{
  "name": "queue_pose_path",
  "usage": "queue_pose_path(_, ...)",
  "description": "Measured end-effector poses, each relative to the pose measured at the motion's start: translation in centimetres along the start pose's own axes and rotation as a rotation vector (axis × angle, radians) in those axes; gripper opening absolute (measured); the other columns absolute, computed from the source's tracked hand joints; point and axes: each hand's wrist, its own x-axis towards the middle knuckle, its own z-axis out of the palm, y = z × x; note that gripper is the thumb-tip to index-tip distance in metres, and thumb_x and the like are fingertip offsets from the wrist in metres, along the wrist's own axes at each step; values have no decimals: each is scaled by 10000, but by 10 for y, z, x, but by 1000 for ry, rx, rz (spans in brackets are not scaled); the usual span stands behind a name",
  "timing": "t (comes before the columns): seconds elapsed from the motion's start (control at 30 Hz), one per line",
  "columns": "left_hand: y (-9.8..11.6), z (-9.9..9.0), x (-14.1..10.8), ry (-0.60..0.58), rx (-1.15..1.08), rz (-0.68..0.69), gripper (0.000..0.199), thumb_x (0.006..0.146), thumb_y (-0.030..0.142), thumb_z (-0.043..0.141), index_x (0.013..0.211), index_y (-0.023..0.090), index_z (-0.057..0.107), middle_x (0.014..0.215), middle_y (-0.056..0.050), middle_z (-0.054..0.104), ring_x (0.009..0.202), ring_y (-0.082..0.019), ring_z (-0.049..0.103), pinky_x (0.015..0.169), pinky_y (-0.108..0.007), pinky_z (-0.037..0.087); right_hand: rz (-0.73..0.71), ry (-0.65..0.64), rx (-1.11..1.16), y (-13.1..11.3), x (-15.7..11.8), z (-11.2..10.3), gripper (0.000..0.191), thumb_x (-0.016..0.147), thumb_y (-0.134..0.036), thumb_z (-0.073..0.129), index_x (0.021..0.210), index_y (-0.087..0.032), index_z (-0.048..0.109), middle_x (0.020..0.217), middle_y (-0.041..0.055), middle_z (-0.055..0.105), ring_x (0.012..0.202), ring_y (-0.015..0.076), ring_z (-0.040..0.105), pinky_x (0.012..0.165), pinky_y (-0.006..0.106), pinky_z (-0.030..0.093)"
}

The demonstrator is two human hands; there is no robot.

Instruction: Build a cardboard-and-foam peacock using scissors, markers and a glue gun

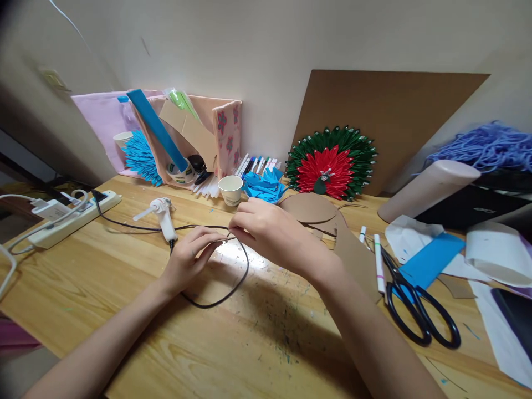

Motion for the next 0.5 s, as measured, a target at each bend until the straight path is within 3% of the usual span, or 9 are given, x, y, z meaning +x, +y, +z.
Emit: queue_pose_path(0.5, 2, -1, 2, 4, -11, -2, 236, 875, 137, 476, 1063, 215, 596, 924, -46, 627, 875, -141, 567, 762, -271, 455, -33, -58, -20, 2, 0, 2, 213, 893, -165, 443, 801, -156, 636, 762, 58, 583, 724, 158, 509, 616, 278, 395)
